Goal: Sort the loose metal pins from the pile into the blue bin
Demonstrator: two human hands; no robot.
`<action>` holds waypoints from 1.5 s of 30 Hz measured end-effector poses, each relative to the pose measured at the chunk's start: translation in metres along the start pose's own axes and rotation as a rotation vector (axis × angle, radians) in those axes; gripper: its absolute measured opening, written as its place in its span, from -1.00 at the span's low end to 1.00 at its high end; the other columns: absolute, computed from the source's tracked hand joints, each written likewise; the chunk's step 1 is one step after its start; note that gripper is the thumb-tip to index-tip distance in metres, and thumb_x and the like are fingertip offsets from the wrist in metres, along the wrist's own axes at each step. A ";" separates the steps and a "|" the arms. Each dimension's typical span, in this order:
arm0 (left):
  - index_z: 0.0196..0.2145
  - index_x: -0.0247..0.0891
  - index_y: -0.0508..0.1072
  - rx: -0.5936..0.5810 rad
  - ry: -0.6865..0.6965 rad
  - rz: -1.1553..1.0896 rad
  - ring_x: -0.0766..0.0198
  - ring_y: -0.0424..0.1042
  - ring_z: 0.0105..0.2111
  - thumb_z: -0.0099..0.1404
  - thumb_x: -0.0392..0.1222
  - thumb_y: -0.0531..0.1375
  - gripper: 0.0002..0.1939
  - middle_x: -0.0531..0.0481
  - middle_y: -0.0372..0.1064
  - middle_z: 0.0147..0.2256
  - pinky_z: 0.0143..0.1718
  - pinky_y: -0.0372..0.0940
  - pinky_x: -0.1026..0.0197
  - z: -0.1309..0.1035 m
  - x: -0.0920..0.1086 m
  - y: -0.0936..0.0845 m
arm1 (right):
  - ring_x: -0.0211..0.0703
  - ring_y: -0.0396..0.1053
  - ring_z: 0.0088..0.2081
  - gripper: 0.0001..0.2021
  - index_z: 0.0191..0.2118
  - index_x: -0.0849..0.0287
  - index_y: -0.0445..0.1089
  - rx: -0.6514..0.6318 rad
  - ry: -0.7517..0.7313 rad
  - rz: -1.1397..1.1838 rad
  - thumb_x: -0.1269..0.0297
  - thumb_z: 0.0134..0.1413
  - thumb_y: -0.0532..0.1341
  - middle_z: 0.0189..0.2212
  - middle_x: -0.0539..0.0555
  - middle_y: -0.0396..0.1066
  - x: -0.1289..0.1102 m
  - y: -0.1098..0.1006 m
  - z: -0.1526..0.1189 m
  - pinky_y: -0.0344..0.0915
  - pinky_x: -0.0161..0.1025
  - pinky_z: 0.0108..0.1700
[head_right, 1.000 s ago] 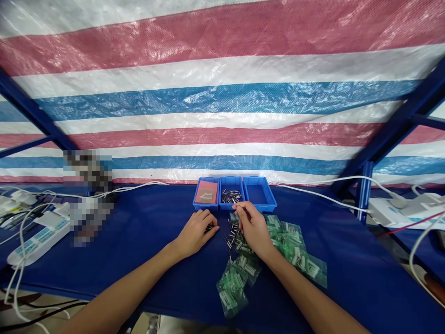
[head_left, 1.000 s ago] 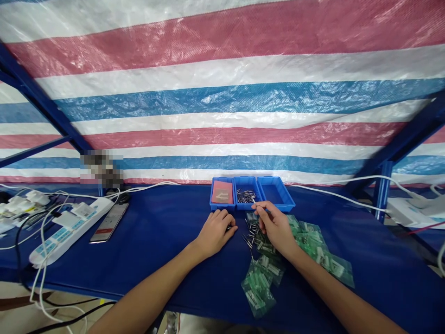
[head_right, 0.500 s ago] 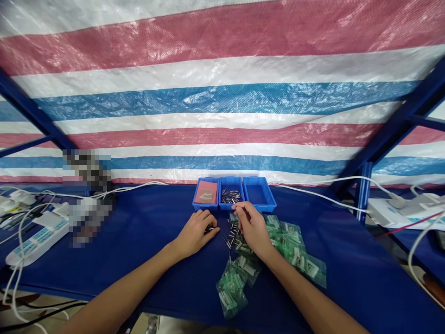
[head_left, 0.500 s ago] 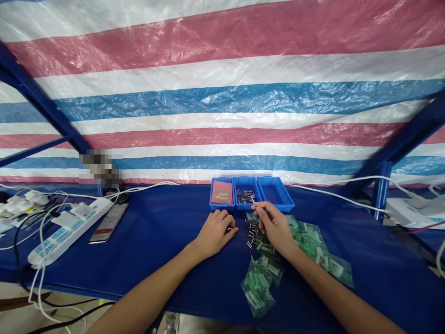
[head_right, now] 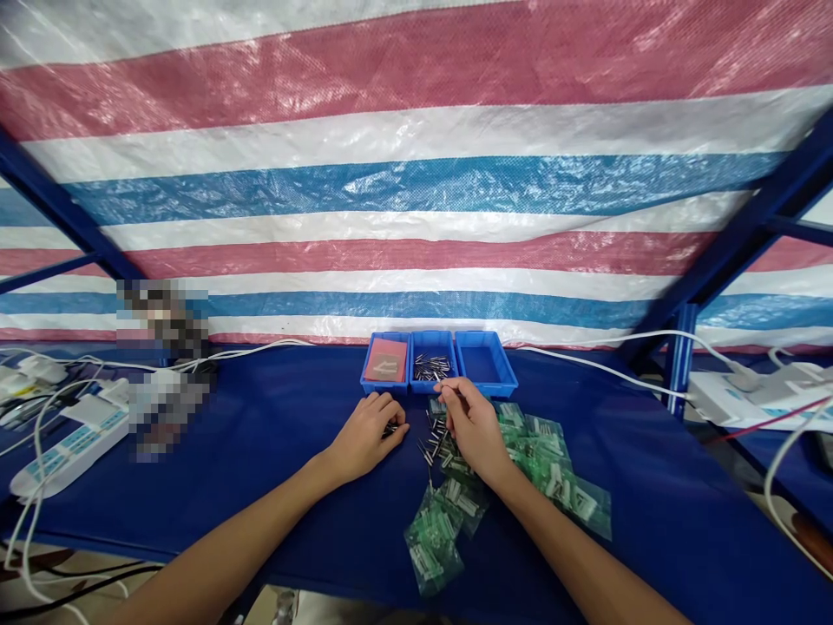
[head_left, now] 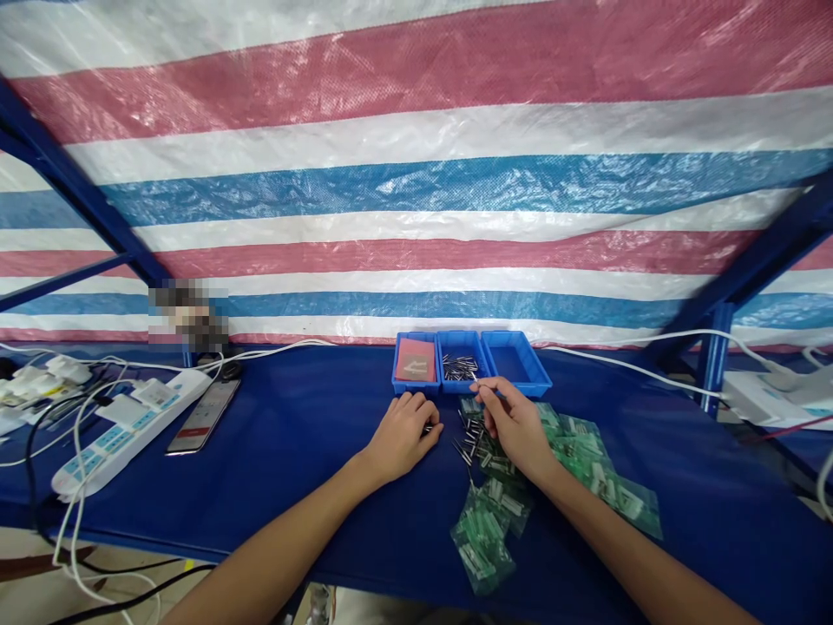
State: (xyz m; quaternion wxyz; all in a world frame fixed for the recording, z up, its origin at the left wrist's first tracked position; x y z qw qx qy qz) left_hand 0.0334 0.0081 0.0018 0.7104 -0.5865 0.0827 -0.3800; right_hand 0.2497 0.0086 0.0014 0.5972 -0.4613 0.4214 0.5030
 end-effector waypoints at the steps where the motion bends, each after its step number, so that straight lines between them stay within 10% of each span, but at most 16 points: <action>1: -0.19 -0.18 0.37 0.001 -0.001 -0.001 0.10 0.33 -0.13 0.55 -0.17 0.20 -0.90 -0.01 0.39 -0.17 -0.11 0.22 0.05 0.000 0.000 0.000 | -0.28 0.23 -0.59 -0.60 -0.05 0.09 0.51 0.000 -0.002 -0.004 -0.16 0.40 0.20 -0.31 0.05 0.43 0.000 0.000 0.000 0.23 -0.28 -0.59; 25: -0.16 -0.17 0.37 -0.031 0.007 0.078 0.05 0.35 -0.11 0.51 0.08 0.24 -0.72 -0.04 0.39 -0.14 -0.09 0.18 0.03 0.000 0.000 -0.010 | -0.28 0.26 -0.59 -0.57 -0.06 0.12 0.51 0.000 0.020 0.006 -0.18 0.38 0.21 -0.33 0.04 0.42 -0.002 0.001 0.000 0.22 -0.29 -0.59; 45: -0.12 -0.16 0.38 -0.125 0.084 -0.064 0.09 0.32 -0.11 0.50 -0.18 0.19 -0.96 -0.04 0.37 -0.13 -0.05 0.22 0.05 0.001 -0.003 -0.019 | -0.26 0.26 -0.57 -0.57 -0.06 0.11 0.50 -0.010 0.022 0.033 -0.19 0.36 0.23 -0.31 0.06 0.42 -0.002 0.002 -0.001 0.23 -0.29 -0.59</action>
Point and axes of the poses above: each hand's wrist, its own z-axis towards the middle knuckle, its own y-axis out of the palm, x = y × z, the point moved 3 cm from there along z, towards the middle knuckle
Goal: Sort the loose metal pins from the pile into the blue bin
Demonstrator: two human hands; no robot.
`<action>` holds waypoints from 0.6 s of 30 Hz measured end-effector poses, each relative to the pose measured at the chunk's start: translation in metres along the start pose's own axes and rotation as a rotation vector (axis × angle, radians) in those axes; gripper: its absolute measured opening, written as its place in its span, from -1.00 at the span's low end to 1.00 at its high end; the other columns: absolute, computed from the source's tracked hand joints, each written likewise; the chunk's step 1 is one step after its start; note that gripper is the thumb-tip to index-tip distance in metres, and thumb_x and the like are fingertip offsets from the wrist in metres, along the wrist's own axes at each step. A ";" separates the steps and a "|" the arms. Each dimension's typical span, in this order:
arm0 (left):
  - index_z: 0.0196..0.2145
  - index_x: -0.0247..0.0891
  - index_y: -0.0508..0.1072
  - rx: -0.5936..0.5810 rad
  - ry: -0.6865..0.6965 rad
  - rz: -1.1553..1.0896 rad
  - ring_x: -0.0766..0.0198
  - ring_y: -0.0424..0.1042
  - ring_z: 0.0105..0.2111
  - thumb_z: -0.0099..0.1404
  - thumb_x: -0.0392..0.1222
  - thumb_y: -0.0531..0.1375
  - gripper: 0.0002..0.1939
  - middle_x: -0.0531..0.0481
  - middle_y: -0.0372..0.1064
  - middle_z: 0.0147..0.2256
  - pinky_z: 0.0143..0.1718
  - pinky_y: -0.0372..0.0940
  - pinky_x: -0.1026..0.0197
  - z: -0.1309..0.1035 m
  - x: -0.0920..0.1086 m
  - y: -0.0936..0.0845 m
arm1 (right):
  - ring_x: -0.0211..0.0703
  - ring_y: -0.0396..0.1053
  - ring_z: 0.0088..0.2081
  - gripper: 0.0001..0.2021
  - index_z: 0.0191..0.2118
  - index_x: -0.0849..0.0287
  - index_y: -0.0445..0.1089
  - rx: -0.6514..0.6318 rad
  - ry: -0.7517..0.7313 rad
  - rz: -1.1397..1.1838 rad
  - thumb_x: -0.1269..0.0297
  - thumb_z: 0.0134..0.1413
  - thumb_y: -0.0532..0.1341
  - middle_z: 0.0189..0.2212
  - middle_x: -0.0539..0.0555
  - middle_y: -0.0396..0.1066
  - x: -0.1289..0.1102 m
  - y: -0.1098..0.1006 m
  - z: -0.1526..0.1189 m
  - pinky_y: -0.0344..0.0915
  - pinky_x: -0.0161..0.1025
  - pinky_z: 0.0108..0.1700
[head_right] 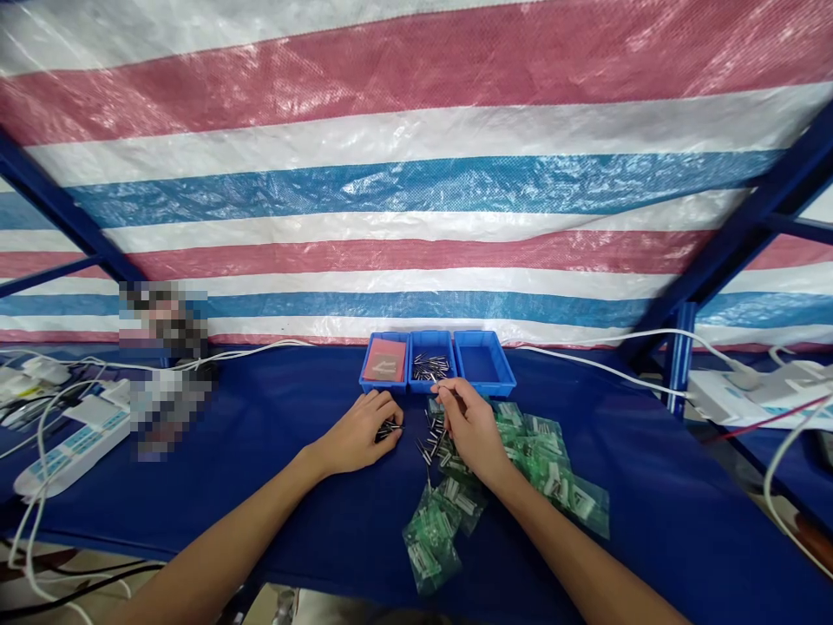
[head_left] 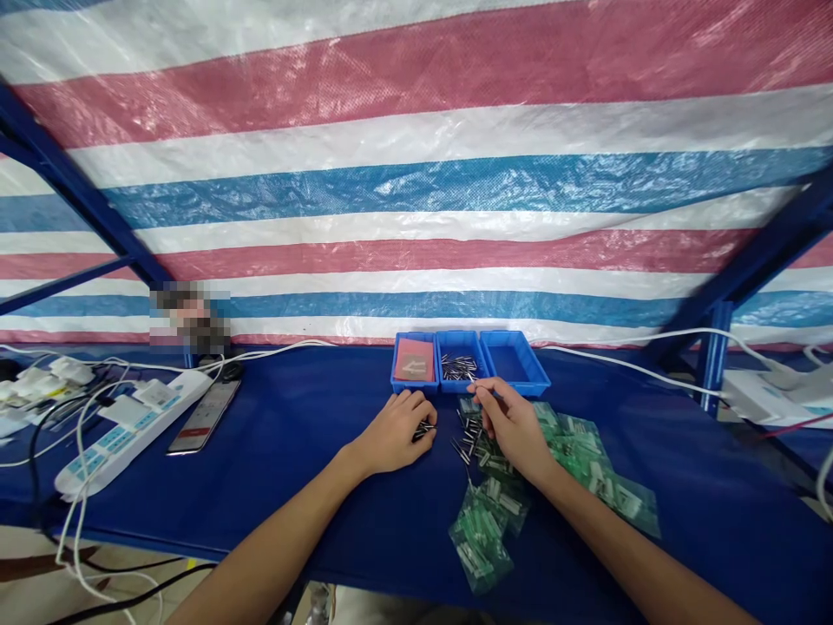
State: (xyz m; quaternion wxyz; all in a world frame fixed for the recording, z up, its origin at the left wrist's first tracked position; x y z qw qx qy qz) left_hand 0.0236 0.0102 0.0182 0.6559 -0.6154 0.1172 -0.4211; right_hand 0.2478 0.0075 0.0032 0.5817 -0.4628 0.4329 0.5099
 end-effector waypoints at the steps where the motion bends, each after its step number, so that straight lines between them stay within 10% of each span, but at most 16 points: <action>1: -0.12 -0.16 0.38 0.001 0.000 -0.001 0.09 0.32 -0.10 0.52 -0.18 0.19 -0.96 -0.04 0.37 -0.13 -0.04 0.22 0.05 0.000 -0.001 0.001 | -0.26 0.26 -0.57 -0.57 -0.06 0.12 0.51 0.001 -0.002 0.001 -0.19 0.35 0.23 -0.31 0.06 0.42 0.000 0.000 0.000 0.23 -0.30 -0.60; 18: -0.06 -0.14 0.44 0.008 0.015 -0.033 0.11 0.37 -0.07 0.60 -0.04 0.15 -0.84 -0.05 0.42 -0.06 -0.01 0.23 0.08 0.001 -0.006 0.002 | -0.27 0.26 -0.58 -0.58 -0.08 0.11 0.51 -0.009 -0.001 0.009 -0.18 0.35 0.23 -0.30 0.05 0.42 -0.002 0.000 0.000 0.22 -0.28 -0.60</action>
Point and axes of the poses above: each hand's wrist, its own z-axis towards the middle knuckle, its own y-axis out of the palm, x = y × z, the point moved 3 cm from there along z, towards the middle knuckle
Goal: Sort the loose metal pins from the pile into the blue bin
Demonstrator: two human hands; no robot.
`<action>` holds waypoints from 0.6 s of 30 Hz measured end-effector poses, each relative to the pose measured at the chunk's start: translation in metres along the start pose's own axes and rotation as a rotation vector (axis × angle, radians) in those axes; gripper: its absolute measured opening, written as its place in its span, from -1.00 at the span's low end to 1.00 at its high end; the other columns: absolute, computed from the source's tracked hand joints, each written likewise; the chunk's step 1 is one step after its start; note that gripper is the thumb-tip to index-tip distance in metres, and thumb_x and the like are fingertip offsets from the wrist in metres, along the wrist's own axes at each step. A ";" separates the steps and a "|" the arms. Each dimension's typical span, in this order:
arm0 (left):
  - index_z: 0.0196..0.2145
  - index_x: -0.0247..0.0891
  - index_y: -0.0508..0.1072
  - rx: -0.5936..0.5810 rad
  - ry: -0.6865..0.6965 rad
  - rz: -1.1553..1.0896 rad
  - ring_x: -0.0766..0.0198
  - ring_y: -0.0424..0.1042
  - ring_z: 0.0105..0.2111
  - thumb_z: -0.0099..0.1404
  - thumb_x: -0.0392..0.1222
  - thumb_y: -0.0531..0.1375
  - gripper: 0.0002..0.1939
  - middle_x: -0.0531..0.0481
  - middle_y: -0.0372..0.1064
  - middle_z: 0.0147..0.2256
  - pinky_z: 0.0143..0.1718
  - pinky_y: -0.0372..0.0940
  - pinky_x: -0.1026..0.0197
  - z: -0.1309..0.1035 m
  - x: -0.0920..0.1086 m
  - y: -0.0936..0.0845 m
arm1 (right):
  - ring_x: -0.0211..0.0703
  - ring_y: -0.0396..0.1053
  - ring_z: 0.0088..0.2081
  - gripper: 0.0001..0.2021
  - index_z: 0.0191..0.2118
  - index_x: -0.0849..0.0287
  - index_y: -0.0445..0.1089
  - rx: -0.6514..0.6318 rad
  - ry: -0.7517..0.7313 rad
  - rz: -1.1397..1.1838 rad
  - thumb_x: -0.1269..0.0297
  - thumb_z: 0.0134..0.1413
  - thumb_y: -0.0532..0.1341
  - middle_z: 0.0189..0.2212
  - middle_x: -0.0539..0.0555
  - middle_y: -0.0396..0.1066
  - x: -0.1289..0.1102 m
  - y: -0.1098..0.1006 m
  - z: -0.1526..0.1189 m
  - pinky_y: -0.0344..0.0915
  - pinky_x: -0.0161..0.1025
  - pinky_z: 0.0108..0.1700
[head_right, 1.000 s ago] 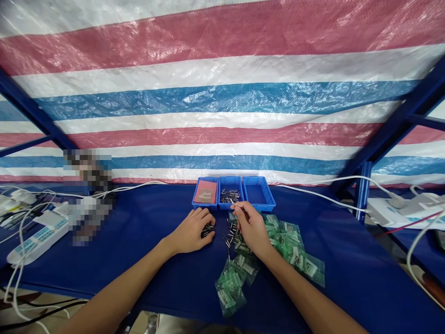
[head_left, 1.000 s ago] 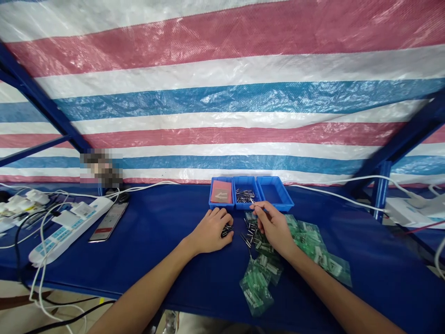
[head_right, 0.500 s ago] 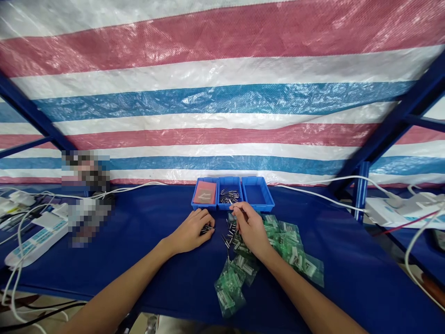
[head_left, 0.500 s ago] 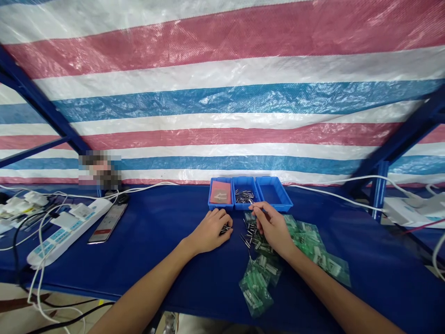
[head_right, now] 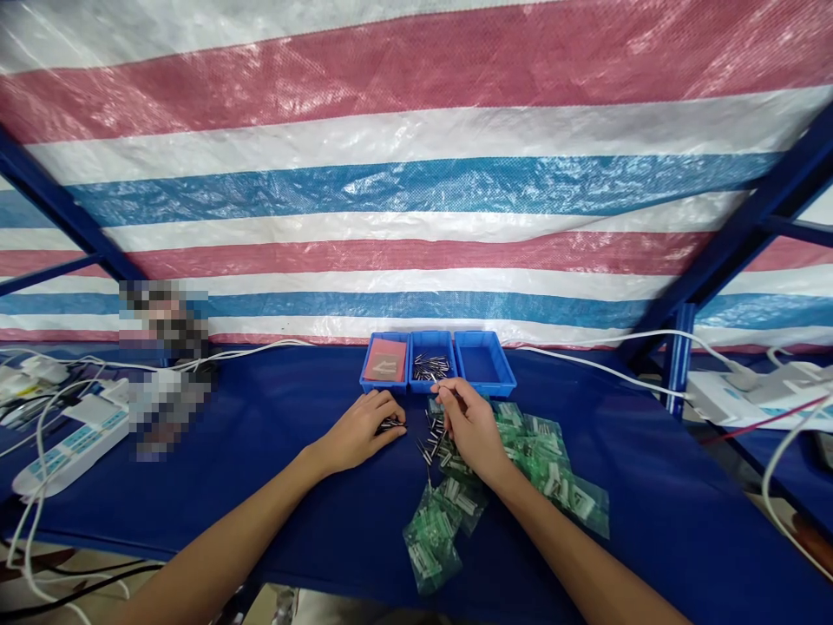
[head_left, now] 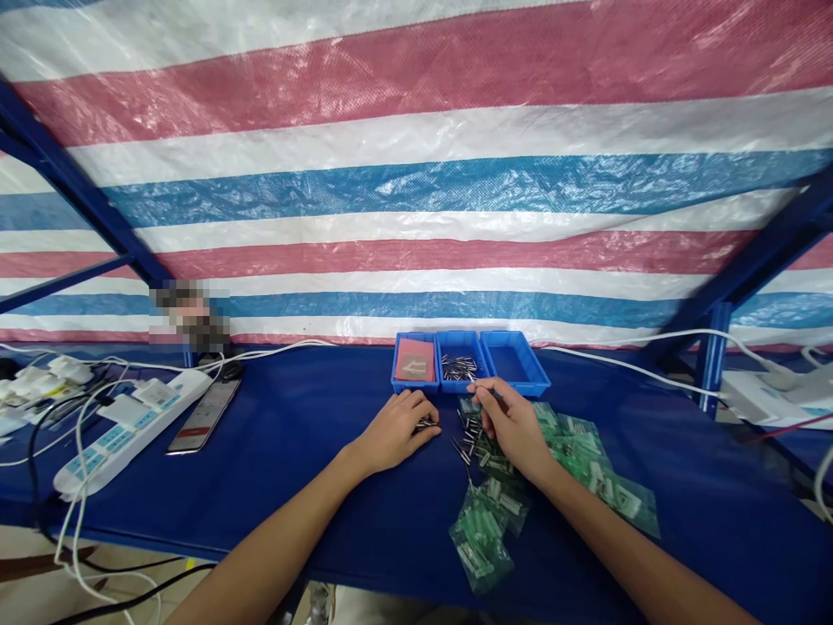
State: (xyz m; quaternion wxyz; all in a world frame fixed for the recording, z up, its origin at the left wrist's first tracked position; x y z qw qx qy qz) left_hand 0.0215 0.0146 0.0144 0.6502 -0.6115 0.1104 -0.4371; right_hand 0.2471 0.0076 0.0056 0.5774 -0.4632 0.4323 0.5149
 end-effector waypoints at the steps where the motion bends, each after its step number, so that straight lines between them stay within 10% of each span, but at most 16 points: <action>1: -0.06 -0.14 0.44 -0.001 0.000 0.001 0.11 0.37 -0.07 0.60 -0.04 0.15 -0.84 -0.05 0.42 -0.06 -0.01 0.23 0.08 0.000 0.000 0.000 | -0.28 0.26 -0.59 -0.58 -0.08 0.11 0.52 0.000 0.001 -0.001 -0.18 0.36 0.23 -0.30 0.05 0.42 0.000 0.000 0.000 0.22 -0.28 -0.60; 18: -0.09 -0.16 0.43 0.028 0.000 -0.034 0.11 0.39 -0.08 0.59 -0.06 0.16 -0.86 -0.06 0.42 -0.09 0.03 0.29 0.09 0.001 -0.002 0.003 | -0.27 0.25 -0.59 -0.55 -0.09 0.11 0.52 0.005 0.007 0.000 -0.21 0.32 0.25 -0.31 0.06 0.43 0.001 0.002 0.000 0.23 -0.29 -0.61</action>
Point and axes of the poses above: each hand's wrist, its own z-axis towards the middle knuckle, its own y-axis out of the palm, x = y × z, the point moved 3 cm from there along z, towards the middle knuckle
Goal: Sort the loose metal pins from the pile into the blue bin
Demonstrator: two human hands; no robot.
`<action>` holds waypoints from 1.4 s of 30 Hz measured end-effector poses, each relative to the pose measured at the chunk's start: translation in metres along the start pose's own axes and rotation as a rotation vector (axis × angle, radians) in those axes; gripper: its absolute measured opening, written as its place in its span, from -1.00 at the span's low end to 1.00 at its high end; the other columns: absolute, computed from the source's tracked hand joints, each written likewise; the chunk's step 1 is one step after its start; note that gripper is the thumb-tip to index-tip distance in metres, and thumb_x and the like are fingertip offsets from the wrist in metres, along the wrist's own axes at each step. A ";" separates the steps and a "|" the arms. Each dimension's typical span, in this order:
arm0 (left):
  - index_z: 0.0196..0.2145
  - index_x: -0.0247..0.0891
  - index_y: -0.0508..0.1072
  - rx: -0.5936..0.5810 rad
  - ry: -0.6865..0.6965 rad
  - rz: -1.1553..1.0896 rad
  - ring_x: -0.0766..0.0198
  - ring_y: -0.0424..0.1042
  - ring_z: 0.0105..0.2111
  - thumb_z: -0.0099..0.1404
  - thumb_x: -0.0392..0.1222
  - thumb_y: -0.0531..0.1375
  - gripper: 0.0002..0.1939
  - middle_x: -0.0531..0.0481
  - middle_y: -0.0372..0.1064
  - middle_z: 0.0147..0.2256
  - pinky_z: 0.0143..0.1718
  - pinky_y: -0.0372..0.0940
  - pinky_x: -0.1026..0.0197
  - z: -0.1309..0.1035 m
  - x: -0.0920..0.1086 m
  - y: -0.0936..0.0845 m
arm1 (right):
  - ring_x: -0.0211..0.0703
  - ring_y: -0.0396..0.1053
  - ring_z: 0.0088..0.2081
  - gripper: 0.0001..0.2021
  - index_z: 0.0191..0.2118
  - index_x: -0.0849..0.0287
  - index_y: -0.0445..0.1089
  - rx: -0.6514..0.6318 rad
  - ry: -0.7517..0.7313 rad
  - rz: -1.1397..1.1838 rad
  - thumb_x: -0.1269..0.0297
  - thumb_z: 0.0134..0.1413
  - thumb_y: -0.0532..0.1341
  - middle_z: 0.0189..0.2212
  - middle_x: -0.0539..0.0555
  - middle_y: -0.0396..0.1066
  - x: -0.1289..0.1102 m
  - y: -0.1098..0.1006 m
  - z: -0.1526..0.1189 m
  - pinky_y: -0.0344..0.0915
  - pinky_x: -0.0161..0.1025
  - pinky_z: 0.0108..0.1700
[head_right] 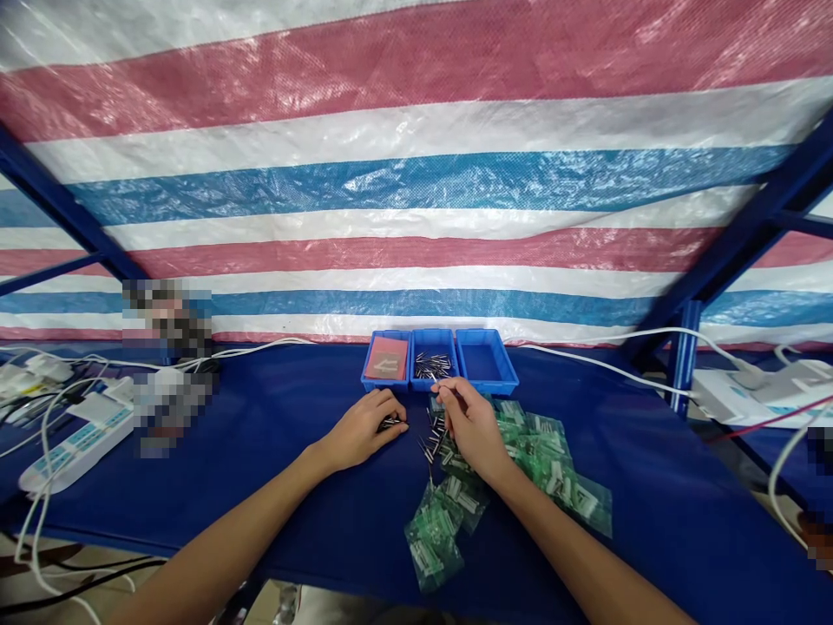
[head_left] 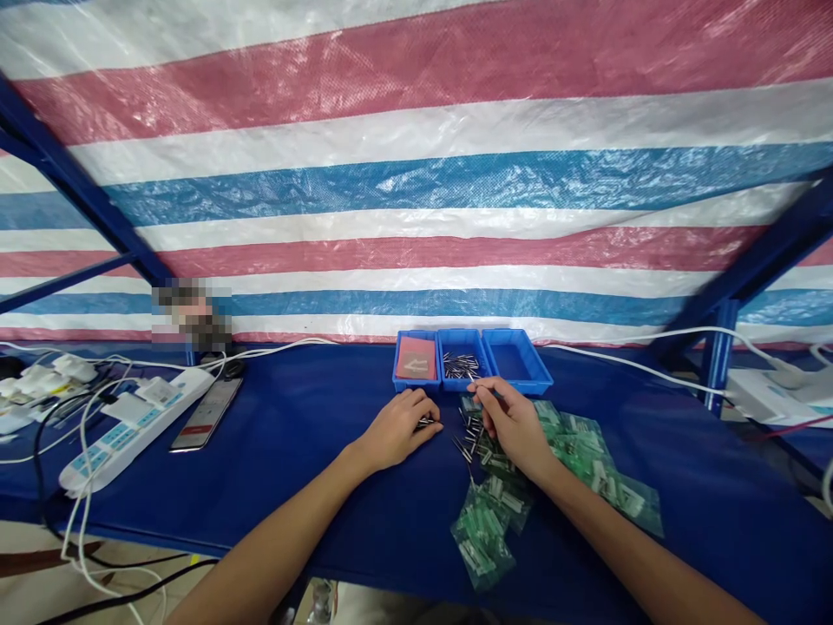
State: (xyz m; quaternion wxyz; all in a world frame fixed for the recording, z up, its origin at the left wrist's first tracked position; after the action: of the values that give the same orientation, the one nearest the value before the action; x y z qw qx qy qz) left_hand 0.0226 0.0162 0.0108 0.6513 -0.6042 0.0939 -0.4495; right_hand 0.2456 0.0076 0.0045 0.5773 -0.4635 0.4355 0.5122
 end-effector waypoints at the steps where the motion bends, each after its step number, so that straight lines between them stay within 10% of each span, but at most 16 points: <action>1: -0.09 -0.16 0.43 0.002 0.000 -0.001 0.12 0.40 -0.08 0.59 -0.06 0.17 -0.86 -0.05 0.42 -0.10 0.02 0.29 0.09 0.000 0.000 0.000 | -0.27 0.25 -0.59 -0.56 -0.09 0.11 0.52 0.000 0.001 0.001 -0.21 0.32 0.25 -0.31 0.06 0.44 0.000 0.000 0.000 0.23 -0.28 -0.61; 42: -0.13 -0.15 0.41 0.109 -0.212 0.138 0.09 0.41 -0.11 0.49 0.05 0.29 -0.75 0.03 0.46 -0.15 -0.11 0.10 0.08 -0.002 -0.005 0.005 | -0.16 0.25 -0.58 -0.65 -0.04 0.03 0.41 -0.014 0.008 0.017 -0.15 0.36 0.25 -0.52 -0.04 0.38 0.009 -0.004 0.000 0.17 -0.26 -0.57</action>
State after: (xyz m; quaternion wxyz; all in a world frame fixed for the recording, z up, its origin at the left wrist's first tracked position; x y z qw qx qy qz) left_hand 0.0210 0.0181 0.0039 0.7188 -0.6039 0.0413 -0.3418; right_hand 0.2505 0.0092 -0.0037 0.5680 -0.4657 0.4382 0.5182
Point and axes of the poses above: each hand's wrist, its own z-axis towards the middle knuckle, its own y-axis out of the palm, x = y × z, the point moved 3 cm from there along z, towards the middle knuckle
